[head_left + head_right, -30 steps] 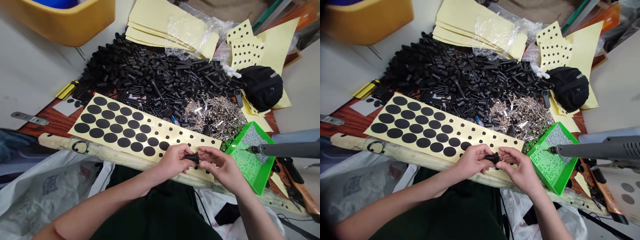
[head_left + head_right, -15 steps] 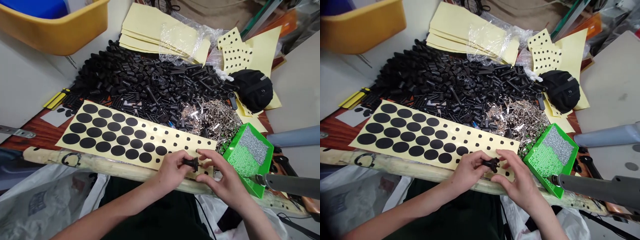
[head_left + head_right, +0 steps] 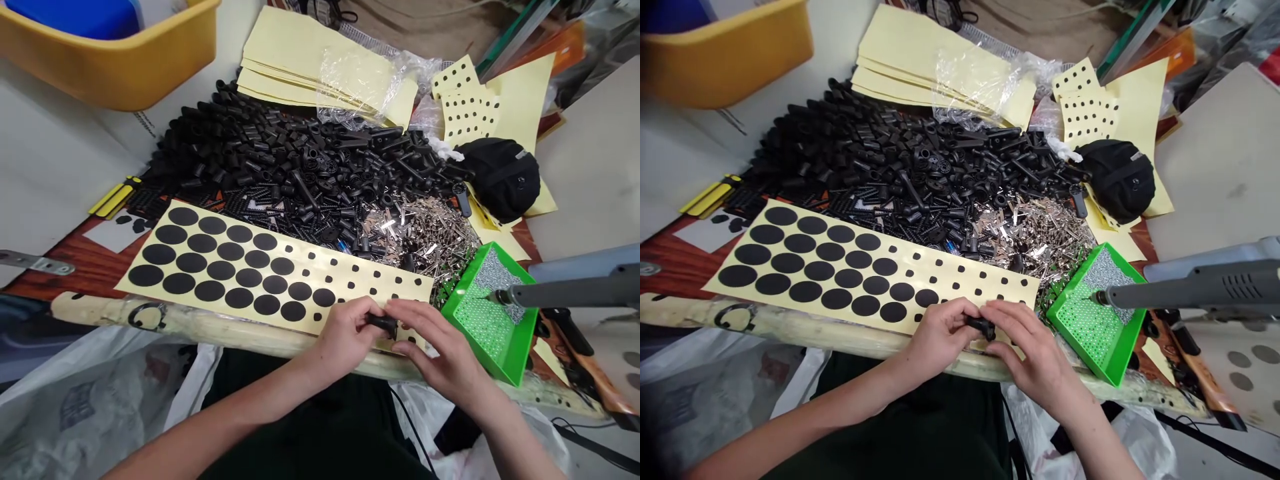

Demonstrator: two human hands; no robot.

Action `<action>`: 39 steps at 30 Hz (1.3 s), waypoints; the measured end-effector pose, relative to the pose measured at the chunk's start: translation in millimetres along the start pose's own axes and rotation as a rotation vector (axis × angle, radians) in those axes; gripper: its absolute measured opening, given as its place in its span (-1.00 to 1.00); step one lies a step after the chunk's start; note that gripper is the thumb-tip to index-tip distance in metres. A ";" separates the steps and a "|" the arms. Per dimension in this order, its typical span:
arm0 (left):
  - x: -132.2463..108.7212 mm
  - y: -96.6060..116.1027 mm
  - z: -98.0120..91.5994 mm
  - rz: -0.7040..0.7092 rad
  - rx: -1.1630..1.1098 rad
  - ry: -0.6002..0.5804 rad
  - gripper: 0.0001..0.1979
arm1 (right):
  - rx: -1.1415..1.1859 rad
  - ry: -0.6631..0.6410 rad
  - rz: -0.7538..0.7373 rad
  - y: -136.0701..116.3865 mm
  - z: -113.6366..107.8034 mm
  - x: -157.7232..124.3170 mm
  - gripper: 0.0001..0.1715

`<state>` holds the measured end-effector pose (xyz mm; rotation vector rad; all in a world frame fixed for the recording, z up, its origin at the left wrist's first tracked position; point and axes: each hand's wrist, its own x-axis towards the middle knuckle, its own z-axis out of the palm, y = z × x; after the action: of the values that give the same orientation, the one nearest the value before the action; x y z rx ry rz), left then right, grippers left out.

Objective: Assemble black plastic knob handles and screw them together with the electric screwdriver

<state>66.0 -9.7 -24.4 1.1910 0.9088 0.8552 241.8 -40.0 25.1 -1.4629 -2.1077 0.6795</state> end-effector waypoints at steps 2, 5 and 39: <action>-0.4 0.4 -0.7 0.042 0.057 -0.006 -0.87 | -0.004 0.024 0.025 -2.0 2.9 2.2 -0.69; -1.1 0.7 -1.6 0.074 0.135 -0.001 -0.86 | 0.074 -0.032 0.243 -6.6 5.9 6.9 -0.78; 3.0 14.5 -8.4 -0.146 -0.340 -0.072 -0.85 | 0.234 0.437 0.083 -18.6 27.0 9.3 -0.81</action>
<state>58.4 -1.3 -11.6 0.8449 0.7469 0.8063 208.6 -40.2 17.5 -1.4218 -1.5896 0.5535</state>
